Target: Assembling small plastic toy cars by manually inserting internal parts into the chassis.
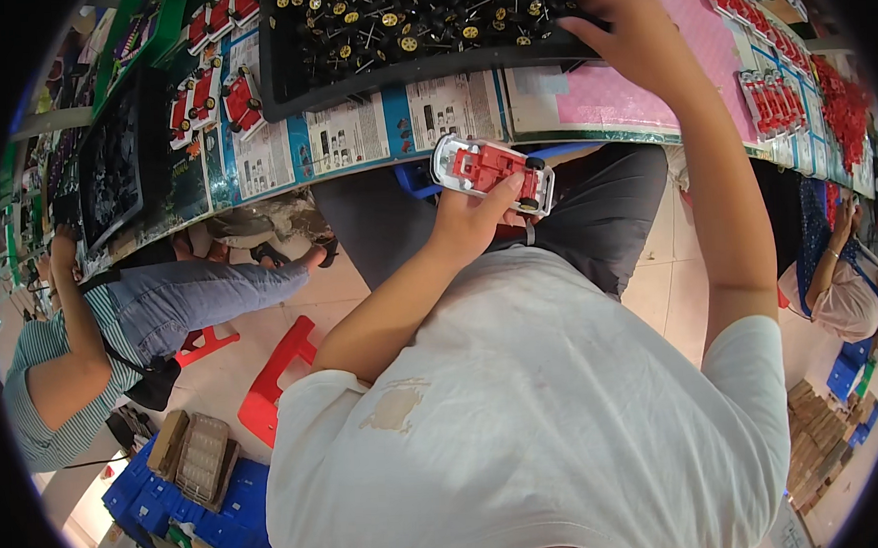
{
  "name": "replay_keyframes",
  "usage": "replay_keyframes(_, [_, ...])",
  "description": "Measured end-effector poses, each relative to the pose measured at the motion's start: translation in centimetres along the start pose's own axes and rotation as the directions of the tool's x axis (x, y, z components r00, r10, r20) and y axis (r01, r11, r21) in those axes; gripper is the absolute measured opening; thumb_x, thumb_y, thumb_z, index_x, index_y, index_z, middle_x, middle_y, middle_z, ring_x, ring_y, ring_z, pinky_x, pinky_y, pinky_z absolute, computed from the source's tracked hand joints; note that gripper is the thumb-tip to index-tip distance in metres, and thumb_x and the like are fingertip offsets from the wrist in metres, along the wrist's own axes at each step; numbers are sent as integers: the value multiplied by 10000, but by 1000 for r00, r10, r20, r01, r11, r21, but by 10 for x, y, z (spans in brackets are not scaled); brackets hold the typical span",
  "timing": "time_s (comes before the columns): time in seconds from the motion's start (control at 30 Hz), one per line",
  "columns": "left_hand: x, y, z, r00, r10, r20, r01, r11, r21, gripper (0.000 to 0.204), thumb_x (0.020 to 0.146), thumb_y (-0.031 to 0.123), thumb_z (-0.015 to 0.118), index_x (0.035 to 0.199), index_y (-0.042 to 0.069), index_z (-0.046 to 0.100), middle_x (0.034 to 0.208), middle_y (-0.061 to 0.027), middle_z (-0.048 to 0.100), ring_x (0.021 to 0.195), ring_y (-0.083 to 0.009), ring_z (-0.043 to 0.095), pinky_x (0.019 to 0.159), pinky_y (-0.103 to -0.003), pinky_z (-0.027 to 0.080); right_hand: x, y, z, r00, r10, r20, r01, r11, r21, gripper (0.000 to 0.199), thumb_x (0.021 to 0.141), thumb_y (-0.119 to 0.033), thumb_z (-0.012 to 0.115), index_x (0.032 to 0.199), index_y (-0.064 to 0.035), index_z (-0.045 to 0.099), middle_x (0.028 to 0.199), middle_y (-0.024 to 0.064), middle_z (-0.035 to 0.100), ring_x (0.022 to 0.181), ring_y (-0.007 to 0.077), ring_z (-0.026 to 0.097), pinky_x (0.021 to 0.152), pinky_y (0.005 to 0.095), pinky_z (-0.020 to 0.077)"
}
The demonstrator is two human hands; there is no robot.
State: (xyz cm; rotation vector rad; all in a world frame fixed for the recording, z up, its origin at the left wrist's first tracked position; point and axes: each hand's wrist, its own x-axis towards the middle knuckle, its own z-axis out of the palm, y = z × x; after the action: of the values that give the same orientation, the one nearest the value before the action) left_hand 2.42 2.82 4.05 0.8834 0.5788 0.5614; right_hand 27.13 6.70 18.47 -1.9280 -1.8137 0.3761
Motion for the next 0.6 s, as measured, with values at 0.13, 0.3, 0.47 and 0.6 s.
replay_keyframes(0.13, [2, -14, 0, 999, 40, -13, -39, 999, 28, 324, 960, 156, 633, 1234, 49, 497, 1038, -78, 658, 817, -135, 682, 633, -250, 577, 46, 80, 61, 994, -100, -45, 98, 994, -39, 328, 824, -139, 766, 1114, -12, 680, 795, 139, 691, 741, 229, 675, 725, 325, 537])
replay_keyframes(0.3, [-6, -19, -6, 997, 58, -50, -57, 998, 14, 308, 955, 161, 646, 1207, 47, 512, 960, -44, 652, 666, -64, 580, 563, -209, 481, 45, 80, 57, 994, 72, -85, -63, 992, 111, 285, 838, -178, 770, 1052, -2, 703, 853, 99, 717, 784, 179, 684, 734, 298, 528])
replay_keyframes(0.47, [0, -13, -13, 998, 41, -38, -40, 999, 11, 295, 964, 170, 633, 1201, 39, 517, 955, -58, 661, 691, -94, 633, 576, -227, 519, 22, 94, 46, 964, 181, -195, -111, 940, 324, 290, 901, -189, 738, 1092, 23, 692, 899, 55, 711, 836, 124, 673, 739, 248, 512])
replay_keyframes(0.6, [5, -2, -4, 999, 23, -23, -23, 1000, -15, 300, 961, 188, 637, 1193, 36, 524, 961, -63, 666, 726, -118, 672, 586, -252, 555, 4, 84, 41, 931, 192, -310, 26, 812, 583, 255, 946, -128, 680, 1132, 41, 636, 1118, 85, 670, 949, 121, 649, 805, 237, 520])
